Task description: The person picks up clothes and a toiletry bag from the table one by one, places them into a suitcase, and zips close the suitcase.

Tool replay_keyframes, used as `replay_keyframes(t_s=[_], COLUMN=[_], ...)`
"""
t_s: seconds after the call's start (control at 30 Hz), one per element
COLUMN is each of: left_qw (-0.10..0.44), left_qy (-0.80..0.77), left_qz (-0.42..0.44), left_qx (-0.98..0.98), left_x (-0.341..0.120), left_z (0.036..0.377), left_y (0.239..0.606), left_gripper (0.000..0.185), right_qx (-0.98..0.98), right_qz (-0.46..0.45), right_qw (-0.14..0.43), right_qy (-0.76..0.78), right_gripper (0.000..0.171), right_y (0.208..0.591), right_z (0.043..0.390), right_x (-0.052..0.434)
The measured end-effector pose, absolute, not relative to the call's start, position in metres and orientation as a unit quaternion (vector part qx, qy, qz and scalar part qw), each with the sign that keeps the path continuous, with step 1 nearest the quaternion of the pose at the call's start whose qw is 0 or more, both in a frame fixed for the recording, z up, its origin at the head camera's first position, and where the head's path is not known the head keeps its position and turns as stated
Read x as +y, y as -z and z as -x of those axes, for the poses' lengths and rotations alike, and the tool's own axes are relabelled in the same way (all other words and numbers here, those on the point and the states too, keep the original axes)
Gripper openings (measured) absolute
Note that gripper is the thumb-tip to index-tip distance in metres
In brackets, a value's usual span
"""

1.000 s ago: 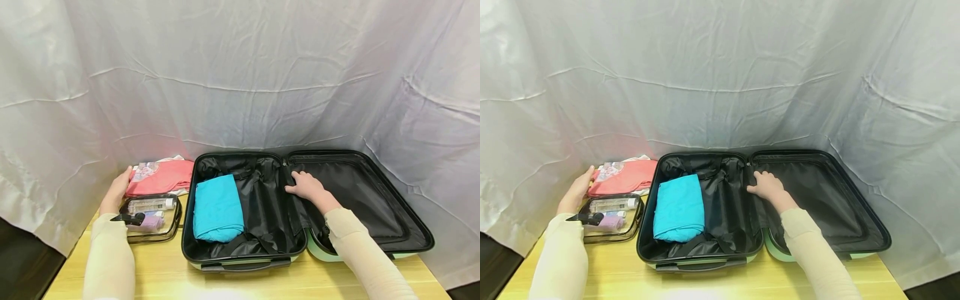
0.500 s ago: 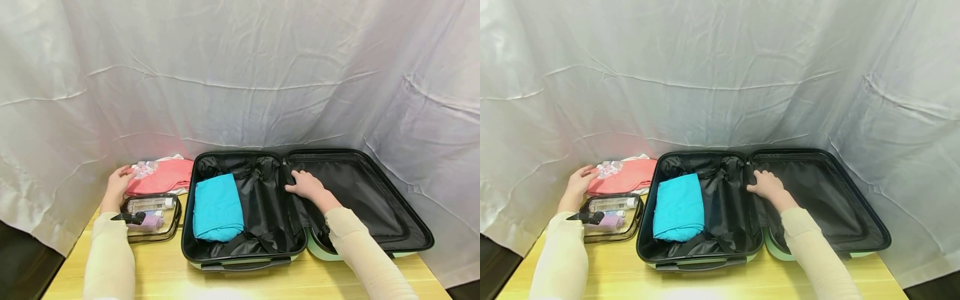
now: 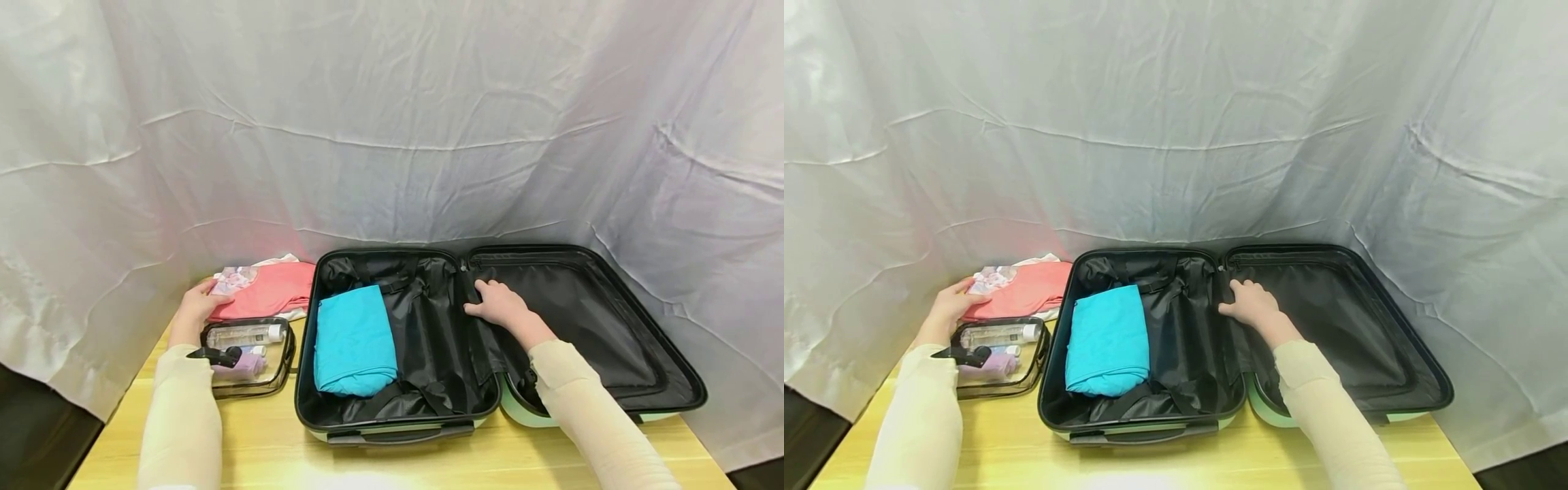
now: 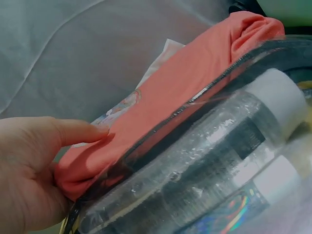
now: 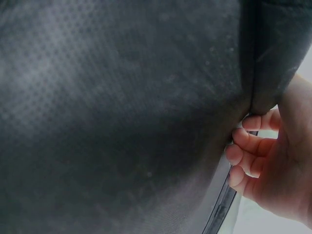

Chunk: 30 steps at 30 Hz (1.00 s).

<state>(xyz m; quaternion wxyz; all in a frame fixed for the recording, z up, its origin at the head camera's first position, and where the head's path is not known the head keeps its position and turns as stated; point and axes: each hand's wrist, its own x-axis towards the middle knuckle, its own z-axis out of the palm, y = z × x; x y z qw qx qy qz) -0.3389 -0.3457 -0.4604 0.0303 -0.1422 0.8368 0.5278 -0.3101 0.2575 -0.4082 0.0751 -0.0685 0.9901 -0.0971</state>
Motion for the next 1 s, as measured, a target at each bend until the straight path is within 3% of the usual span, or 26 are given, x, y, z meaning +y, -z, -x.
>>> replay_keyframes(t_s=[0.3, 1.0], left_qw=[0.028, -0.015], left_qy=[-0.466, -0.391], left_qz=[0.054, 0.056], left_qx=[0.883, 0.919], left_x=[-0.3471, -0.3381], left_z=[0.338, 0.3416], left_y=[0.4665, 0.4636], left_gripper=[0.076, 0.062], right_qx=[0.99, 0.989], right_qz=[0.069, 0.066], right_qw=[0.076, 0.081], right_qy=[0.097, 0.101], right_gripper=[0.072, 0.072], right_y=[0.4082, 0.4071], right_z=[0.3103, 0.3101], right_x=[0.2577, 0.2578])
